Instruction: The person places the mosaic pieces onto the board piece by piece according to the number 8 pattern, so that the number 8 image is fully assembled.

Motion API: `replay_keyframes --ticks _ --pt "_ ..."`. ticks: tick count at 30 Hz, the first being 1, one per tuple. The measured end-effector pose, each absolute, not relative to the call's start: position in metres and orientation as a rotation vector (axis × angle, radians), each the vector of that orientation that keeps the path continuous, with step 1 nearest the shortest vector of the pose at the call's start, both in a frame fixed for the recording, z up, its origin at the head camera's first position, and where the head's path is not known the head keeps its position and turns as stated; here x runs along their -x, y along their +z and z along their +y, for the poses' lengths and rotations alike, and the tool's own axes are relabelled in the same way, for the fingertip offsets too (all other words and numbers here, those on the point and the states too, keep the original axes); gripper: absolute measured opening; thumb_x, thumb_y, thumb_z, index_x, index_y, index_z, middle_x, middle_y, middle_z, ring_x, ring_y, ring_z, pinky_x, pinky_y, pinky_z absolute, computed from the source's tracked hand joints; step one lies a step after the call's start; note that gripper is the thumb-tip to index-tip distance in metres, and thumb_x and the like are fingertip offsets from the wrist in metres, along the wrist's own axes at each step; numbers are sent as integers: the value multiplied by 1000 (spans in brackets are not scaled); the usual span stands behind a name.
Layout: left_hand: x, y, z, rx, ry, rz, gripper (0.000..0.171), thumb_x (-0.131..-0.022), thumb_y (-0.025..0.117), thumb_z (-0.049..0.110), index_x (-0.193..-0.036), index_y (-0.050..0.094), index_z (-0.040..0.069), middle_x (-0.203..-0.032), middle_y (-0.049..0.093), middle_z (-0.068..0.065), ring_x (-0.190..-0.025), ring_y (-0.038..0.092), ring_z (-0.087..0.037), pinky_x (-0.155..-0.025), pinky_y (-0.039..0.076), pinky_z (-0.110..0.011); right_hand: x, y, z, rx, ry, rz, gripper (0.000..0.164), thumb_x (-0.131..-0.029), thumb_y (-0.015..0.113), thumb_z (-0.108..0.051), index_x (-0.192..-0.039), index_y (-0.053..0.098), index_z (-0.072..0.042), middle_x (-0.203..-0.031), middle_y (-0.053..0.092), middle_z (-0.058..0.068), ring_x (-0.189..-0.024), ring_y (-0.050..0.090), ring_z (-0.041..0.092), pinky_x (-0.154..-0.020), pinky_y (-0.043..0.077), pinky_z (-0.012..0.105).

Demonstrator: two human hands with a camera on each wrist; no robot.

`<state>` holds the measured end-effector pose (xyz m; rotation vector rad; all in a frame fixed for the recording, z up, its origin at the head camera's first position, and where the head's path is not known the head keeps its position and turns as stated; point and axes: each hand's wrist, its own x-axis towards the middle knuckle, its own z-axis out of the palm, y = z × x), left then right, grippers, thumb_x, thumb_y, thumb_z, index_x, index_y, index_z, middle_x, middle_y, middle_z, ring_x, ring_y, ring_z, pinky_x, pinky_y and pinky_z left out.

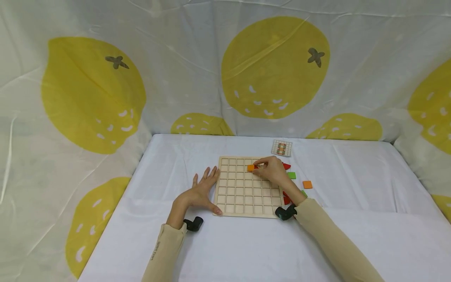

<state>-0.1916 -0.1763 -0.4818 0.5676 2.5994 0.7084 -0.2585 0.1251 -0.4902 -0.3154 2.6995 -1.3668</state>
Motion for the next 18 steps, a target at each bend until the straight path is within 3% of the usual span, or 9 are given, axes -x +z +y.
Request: replay_keyframes --ticks 18 --pt "192 -482 -176 -573 695 2605 149 -62 98 48 -167 0 7 -176 -6 -11 -162 -14 -37 -124 -11 -71 261 -492 122 328 -1390 2688 24 -88 83 -19 -110 82 -10 -54 45 -3 -50 36 12 -50 28 22"
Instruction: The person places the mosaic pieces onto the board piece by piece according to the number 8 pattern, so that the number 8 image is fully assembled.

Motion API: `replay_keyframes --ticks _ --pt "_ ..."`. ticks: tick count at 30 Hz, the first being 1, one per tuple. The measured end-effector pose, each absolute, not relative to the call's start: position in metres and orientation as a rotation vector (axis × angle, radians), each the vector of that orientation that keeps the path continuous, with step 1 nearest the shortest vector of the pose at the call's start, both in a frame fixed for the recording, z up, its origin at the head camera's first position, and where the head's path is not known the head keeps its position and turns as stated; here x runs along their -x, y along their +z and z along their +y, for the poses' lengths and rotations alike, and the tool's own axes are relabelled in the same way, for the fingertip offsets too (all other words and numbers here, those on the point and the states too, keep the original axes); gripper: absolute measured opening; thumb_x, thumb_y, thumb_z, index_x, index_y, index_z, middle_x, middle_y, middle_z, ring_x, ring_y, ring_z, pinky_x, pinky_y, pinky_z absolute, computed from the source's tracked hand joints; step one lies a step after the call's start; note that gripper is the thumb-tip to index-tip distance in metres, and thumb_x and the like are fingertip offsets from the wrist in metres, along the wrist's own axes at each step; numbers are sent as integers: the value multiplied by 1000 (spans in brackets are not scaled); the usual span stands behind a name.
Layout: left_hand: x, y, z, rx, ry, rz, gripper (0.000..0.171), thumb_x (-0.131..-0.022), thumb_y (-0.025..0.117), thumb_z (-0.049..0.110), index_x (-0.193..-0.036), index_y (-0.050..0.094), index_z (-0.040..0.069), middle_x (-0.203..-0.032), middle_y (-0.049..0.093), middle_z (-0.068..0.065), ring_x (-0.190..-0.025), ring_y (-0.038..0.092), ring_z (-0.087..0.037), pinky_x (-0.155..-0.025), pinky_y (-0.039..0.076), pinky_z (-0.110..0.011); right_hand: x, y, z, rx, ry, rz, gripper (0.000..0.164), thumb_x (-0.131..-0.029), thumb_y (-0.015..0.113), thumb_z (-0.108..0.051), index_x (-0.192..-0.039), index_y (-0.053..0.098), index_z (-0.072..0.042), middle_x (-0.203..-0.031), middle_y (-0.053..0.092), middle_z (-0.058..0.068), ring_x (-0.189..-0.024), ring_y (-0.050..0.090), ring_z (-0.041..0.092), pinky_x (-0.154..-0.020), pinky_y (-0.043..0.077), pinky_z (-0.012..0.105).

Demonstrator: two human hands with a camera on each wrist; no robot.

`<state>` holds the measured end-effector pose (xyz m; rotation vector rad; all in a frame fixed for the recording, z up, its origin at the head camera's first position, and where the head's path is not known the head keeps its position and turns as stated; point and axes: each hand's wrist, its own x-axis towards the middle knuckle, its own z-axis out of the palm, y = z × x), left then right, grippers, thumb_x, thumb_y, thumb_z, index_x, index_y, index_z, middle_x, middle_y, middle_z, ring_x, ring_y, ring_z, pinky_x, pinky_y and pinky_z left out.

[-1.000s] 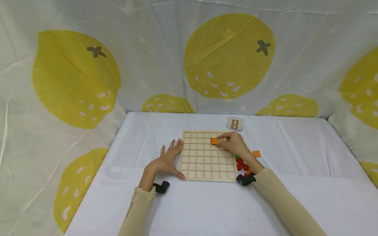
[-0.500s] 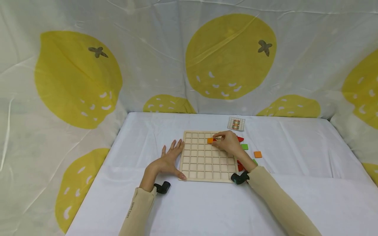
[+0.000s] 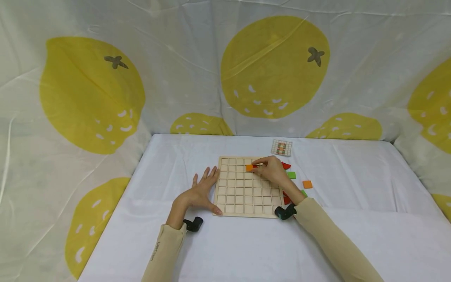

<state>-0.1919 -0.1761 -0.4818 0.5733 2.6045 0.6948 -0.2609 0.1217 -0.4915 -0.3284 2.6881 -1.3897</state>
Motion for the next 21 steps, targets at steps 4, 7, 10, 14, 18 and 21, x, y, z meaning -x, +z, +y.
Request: replay_keyframes --ticks 4,7,10,14,18,21 --pt "192 -483 -176 -571 697 2610 149 -61 99 48 -167 1 7 -176 -6 -11 -162 -14 -37 -124 -11 -70 261 -492 118 345 -1389 2674 24 -88 84 -19 -110 82 -9 -57 51 -2 -51 41 12 -50 31 21" --pt "192 -483 -176 -570 699 2609 149 -61 99 48 -167 1 7 -176 -6 -11 -162 -14 -36 -124 -12 -70 262 -492 117 338 -1375 2676 24 -88 84 -20 -110 82 -10 -60 54 0 -53 42 13 -51 31 21" --pt "192 -483 -175 -570 699 2607 149 -61 99 47 -167 1 7 -176 -6 -11 -162 -14 -37 -124 -12 -70 260 -492 118 338 -1364 2679 25 -88 84 -20 -110 82 -10 -60 54 0 -53 43 13 -51 31 22" --pt "191 -483 -174 -572 692 2608 149 -61 99 47 -167 1 7 -176 -6 -11 -162 -14 -37 -124 -11 -71 255 -486 125 339 -1366 2687 27 -88 83 -20 -112 81 -8 -56 48 -2 -51 41 12 -49 30 22" --pt "191 -484 -174 -573 686 2615 149 -62 99 47 -167 1 8 -176 -6 -11 -162 -14 -36 -124 -11 -70 245 -478 139 324 -1346 2707 30 -90 81 -21 -116 79 -6 -56 42 -2 -52 36 14 -50 27 23" --pt "191 -484 -175 -567 681 2618 148 -62 99 47 -167 1 8 -176 -6 -11 -162 -14 -36 -124 -11 -70 237 -474 152 304 -1344 2705 32 -91 80 -21 -118 78 -5 -57 38 -2 -52 32 14 -50 26 24"
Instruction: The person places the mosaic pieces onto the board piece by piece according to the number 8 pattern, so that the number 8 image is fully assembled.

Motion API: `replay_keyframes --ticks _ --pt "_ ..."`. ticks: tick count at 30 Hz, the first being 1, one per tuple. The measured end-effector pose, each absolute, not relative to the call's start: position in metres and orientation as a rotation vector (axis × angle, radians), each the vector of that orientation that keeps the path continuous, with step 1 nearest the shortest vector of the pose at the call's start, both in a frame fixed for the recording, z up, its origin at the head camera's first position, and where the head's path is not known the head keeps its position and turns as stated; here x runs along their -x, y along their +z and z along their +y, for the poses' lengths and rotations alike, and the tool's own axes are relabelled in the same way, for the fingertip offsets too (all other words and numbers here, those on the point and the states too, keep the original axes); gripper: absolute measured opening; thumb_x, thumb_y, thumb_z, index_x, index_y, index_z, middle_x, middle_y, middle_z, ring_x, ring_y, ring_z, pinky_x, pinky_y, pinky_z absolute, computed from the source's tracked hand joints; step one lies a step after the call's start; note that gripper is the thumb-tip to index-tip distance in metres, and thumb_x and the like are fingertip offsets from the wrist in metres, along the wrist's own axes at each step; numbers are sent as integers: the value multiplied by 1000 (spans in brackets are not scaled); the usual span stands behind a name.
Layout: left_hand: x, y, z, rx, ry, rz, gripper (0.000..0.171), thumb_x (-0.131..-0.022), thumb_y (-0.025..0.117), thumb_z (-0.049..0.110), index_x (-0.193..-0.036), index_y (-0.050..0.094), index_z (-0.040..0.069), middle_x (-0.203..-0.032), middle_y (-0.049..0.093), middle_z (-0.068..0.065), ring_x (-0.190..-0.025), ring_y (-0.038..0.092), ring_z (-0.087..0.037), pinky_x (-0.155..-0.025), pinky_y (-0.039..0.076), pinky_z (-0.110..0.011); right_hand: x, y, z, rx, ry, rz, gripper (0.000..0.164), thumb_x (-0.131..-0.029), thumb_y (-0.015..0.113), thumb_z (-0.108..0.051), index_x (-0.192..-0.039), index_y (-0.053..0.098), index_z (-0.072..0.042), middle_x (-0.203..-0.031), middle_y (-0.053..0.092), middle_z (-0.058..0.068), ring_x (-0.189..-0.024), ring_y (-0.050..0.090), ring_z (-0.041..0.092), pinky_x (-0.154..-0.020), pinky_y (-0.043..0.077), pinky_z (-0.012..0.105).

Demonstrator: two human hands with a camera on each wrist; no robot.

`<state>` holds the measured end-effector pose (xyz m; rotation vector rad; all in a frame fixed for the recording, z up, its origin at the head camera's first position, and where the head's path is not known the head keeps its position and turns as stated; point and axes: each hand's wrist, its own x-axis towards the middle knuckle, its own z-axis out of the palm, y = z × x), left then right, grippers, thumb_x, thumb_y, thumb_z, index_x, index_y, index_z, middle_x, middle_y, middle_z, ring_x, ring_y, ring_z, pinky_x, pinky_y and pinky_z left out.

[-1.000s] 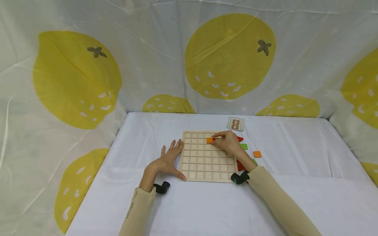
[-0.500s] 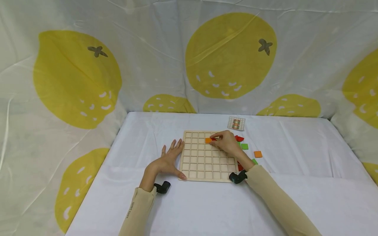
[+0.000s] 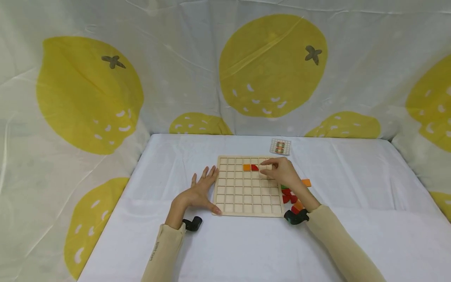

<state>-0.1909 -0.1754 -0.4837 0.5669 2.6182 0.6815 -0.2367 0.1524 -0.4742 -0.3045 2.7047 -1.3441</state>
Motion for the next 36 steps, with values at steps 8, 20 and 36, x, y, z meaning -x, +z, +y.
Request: replay_keyframes --ticks 8,20,36 --pt "192 -486 -177 -570 680 2614 149 -62 98 48 -167 0 8 -176 -7 -10 -162 -16 -36 -124 -12 -70 220 -472 190 176 -1341 2694 35 -91 80 -22 -121 76 -4 -60 33 -2 -51 30 14 -47 25 24" --pt "193 -486 -177 -556 675 2607 151 -61 98 49 -167 -2 10 -176 -9 -8 -162 -17 -34 -124 -13 -69 219 -478 222 83 -1262 2806 33 -92 79 -21 -121 76 -5 -57 36 -1 -47 35 16 -45 24 24" --pt "192 -485 -178 -565 706 2599 150 -61 98 50 -167 -1 9 -176 -9 -9 -162 -17 -34 -124 -13 -69 251 -487 225 39 -1195 2807 29 -96 71 -13 -123 75 -2 -58 41 -1 -51 39 16 -47 29 24"
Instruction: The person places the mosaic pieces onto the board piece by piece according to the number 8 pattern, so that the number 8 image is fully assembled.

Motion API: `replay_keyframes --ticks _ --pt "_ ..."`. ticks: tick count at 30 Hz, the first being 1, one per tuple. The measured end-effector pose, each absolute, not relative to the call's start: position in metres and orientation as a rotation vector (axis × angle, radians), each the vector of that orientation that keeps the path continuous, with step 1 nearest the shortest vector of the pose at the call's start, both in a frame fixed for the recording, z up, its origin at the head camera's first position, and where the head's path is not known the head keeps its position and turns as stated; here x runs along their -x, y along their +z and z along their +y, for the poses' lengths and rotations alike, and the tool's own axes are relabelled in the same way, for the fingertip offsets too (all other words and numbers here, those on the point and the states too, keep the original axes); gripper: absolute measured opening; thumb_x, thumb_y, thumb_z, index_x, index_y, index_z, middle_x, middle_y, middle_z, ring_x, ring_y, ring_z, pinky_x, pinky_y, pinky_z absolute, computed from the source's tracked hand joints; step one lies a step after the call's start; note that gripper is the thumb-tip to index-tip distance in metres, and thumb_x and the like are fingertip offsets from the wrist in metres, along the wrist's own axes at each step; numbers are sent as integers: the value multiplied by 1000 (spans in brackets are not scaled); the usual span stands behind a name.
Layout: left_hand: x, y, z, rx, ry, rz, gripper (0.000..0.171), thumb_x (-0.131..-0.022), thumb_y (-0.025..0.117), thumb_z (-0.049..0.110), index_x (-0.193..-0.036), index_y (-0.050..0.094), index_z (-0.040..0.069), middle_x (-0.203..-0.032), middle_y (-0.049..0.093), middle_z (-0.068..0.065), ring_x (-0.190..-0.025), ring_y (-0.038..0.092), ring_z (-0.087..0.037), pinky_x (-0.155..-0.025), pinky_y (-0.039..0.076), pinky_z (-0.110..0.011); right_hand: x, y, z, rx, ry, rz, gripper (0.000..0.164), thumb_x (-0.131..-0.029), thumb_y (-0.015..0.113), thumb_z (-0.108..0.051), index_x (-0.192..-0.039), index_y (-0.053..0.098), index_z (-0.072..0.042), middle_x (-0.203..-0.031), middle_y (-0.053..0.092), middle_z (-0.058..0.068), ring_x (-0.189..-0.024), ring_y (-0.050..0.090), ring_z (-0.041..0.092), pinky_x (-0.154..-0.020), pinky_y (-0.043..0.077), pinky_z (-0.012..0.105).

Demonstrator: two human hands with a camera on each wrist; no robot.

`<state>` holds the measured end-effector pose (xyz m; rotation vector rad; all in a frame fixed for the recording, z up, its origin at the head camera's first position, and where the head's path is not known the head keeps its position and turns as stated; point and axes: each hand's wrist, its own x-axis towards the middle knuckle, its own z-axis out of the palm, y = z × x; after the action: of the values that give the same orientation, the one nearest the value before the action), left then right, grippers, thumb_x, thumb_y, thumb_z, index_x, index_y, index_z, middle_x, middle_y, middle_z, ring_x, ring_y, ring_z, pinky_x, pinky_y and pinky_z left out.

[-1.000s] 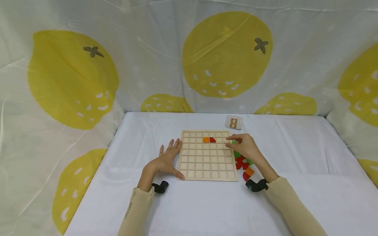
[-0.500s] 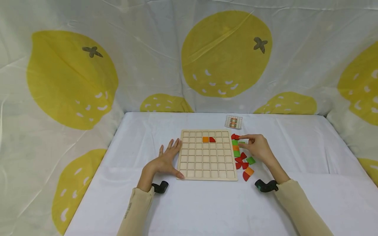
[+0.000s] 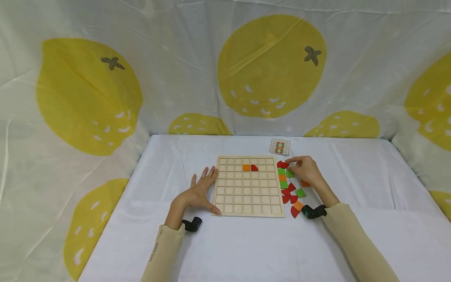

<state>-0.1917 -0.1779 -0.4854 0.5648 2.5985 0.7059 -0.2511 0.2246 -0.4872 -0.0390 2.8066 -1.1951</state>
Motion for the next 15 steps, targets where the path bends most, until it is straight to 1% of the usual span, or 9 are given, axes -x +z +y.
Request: replay_keyframes --ticks 5,9,15 --pt "191 -486 -177 -566 692 2599 149 -62 98 50 -167 -1 10 -176 -9 -7 -162 -17 -32 -125 -14 -68 253 -490 224 40 -1199 2805 26 -95 72 -16 -115 77 0 -59 43 0 -55 42 18 -50 30 25" --pt "191 -486 -177 -572 697 2607 149 -62 98 49 -167 0 9 -176 -8 -8 -162 -16 -34 -125 -13 -69 251 -490 224 27 -1208 2797 24 -94 75 -18 -109 78 1 -59 43 -1 -56 42 18 -50 30 25" --pt "191 -486 -177 -572 696 2610 149 -61 98 50 -167 1 9 -176 -8 -9 -162 -15 -34 -125 -13 -69 247 -487 225 34 -1173 2766 25 -93 76 -21 -107 78 0 -58 41 -1 -56 41 17 -51 30 25"
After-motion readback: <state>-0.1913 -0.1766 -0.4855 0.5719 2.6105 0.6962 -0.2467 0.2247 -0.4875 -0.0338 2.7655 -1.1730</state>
